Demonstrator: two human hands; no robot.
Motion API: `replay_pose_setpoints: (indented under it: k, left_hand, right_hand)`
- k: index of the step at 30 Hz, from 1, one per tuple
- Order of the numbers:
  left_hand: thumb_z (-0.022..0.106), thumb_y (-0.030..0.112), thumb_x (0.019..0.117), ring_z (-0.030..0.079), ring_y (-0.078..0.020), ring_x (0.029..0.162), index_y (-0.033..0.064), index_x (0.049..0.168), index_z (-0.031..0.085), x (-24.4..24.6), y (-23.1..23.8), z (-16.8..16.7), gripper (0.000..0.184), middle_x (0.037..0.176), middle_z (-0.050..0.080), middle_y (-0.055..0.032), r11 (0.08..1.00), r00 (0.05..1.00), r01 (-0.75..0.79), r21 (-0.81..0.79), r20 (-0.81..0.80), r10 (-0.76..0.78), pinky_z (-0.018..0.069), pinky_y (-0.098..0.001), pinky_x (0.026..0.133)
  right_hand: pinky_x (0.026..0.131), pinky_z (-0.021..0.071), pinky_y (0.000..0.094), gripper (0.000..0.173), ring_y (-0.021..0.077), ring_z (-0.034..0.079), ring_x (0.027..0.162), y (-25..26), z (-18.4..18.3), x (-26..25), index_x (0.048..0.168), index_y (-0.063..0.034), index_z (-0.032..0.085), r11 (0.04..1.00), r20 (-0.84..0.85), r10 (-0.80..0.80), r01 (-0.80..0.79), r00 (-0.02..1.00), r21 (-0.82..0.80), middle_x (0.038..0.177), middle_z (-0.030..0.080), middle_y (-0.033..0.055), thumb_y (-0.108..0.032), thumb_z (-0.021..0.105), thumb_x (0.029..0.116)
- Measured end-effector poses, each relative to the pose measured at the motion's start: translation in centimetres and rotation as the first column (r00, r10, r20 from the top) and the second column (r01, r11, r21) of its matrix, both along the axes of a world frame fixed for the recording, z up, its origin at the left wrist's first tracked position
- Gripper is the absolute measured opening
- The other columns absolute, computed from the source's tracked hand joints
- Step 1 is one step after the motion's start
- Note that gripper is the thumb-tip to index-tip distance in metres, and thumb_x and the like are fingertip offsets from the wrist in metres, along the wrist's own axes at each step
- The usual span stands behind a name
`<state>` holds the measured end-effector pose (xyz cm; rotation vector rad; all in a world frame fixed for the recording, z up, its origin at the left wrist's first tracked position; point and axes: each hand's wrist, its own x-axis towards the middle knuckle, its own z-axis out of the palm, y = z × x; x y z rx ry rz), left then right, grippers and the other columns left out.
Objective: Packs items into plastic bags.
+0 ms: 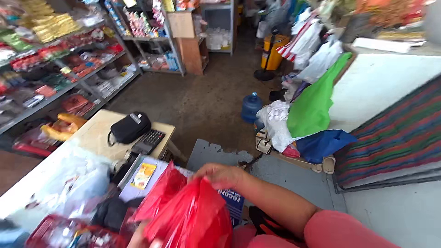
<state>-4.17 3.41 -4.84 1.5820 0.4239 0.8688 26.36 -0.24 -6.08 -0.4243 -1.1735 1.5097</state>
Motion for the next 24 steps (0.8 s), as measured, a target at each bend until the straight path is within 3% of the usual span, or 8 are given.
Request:
replay_pose_setpoints:
  k: [3, 6, 10, 13, 17, 20, 22, 24]
  left_hand:
    - [0.075, 0.034, 0.0916, 0.071, -0.0071, 0.103, 0.0116, 0.134, 0.059, 1.2, -0.1, 0.1, 0.050, 0.115, 0.074, 0.0053, 0.981, 0.985, -0.055, -0.189, -0.174, 0.022, 0.0596, -0.0290, 0.093]
    - [0.068, 0.036, 0.0970, 0.071, -0.0039, 0.084, 0.0180, 0.104, 0.077, 1.8, -0.1, -1.2, 0.021, 0.093, 0.076, 0.0057, 0.941, 0.988, -0.134, -0.311, -0.113, 0.103, 0.0602, -0.0239, 0.079]
    - [0.049, 0.022, 0.1078, 0.071, -0.0075, 0.095, 0.0118, 0.114, 0.072, 2.3, -0.3, -1.7, 0.026, 0.102, 0.076, 0.0012, 0.866, 0.941, -0.253, -0.431, 0.097, 0.323, 0.0596, -0.0285, 0.090]
    - [0.051, 0.029, 0.1074, 0.073, -0.0122, 0.097, 0.0097, 0.116, 0.068, 2.7, -0.4, -1.9, 0.027, 0.103, 0.076, -0.0035, 0.804, 0.876, -0.202, -0.559, 0.264, 0.404, 0.0604, -0.0338, 0.091]
    - [0.046, 0.027, 0.1093, 0.073, -0.0114, 0.093, 0.0085, 0.117, 0.065, 3.7, -1.1, -1.8, 0.028, 0.100, 0.075, -0.0035, 0.807, 0.864, -0.216, -0.550, 0.277, 0.420, 0.0617, -0.0319, 0.086]
    - [0.045, 0.027, 0.1089, 0.067, 0.0002, 0.086, 0.0139, 0.103, 0.071, 3.1, -1.4, -1.8, 0.030, 0.091, 0.072, 0.0088, 0.890, 0.947, -0.306, -0.339, -0.014, 0.320, 0.0573, -0.0207, 0.081]
    - [0.051, 0.050, 0.1039, 0.068, 0.0013, 0.083, 0.0221, 0.097, 0.075, 2.1, -1.3, -3.2, 0.037, 0.088, 0.073, 0.0115, 0.940, 0.989, -0.140, -0.310, -0.095, 0.116, 0.0578, -0.0216, 0.078]
    - [0.055, 0.060, 0.0987, 0.068, -0.0044, 0.101, 0.0183, 0.105, 0.076, 0.9, -1.0, -4.8, 0.047, 0.106, 0.075, 0.0057, 0.946, 0.998, 0.023, -0.322, -0.056, -0.043, 0.0562, -0.0288, 0.092]
  right_hand:
    - [0.094, 0.0567, 0.0329, 0.035, 0.0088, 0.068, 0.103, 0.6, 0.4, -0.5, 0.109, -0.0125, 0.073, 0.982, -0.007, -0.086, 0.083, 0.996, -0.171, 0.111, 0.074, -0.0021, -0.037, 0.048, 0.1073]
    - [0.088, 0.0595, 0.0317, 0.030, 0.0084, 0.071, 0.095, 1.3, 0.3, -1.3, 0.113, -0.0058, 0.070, 0.942, 0.110, -0.162, 0.187, 0.981, -0.279, 0.101, 0.074, -0.0011, -0.017, 0.042, 0.1092]
    - [0.082, 0.0591, 0.0297, 0.035, 0.0087, 0.069, 0.086, 2.1, 0.1, -1.8, 0.105, -0.0049, 0.068, 0.918, 0.214, -0.123, 0.193, 0.969, -0.346, 0.091, 0.071, 0.0008, -0.026, 0.041, 0.1111]
    - [0.079, 0.0572, 0.0245, 0.039, 0.0032, 0.067, 0.084, 2.2, 0.2, -1.9, 0.103, -0.0108, 0.064, 0.933, 0.295, 0.133, -0.019, 0.946, -0.359, 0.089, 0.069, -0.0051, -0.037, 0.036, 0.1114]
    - [0.078, 0.0588, 0.0226, 0.012, 0.0008, 0.069, 0.082, 2.2, 0.2, -2.4, 0.098, -0.0137, 0.073, 0.945, 0.242, 0.206, -0.129, 0.948, -0.300, 0.088, 0.074, -0.0082, -0.021, 0.063, 0.1000]
    - [0.093, 0.0570, 0.0308, 0.019, 0.0081, 0.070, 0.099, 2.3, -0.6, -2.7, 0.102, -0.0157, 0.078, 0.969, -0.024, -0.031, 0.024, 0.999, -0.247, 0.102, 0.075, -0.0016, -0.032, 0.070, 0.0961]
    - [0.095, 0.0566, 0.0335, 0.025, 0.0120, 0.070, 0.102, 2.5, -1.4, -2.7, 0.105, -0.0139, 0.077, 0.964, -0.158, -0.071, 0.027, 0.985, -0.265, 0.106, 0.074, 0.0024, -0.035, 0.066, 0.0985]
    - [0.096, 0.0565, 0.0356, 0.029, 0.0142, 0.070, 0.103, 2.2, -2.1, -2.8, 0.106, -0.0119, 0.074, 0.938, -0.231, -0.047, -0.037, 0.972, -0.344, 0.106, 0.074, 0.0048, -0.037, 0.063, 0.0989]
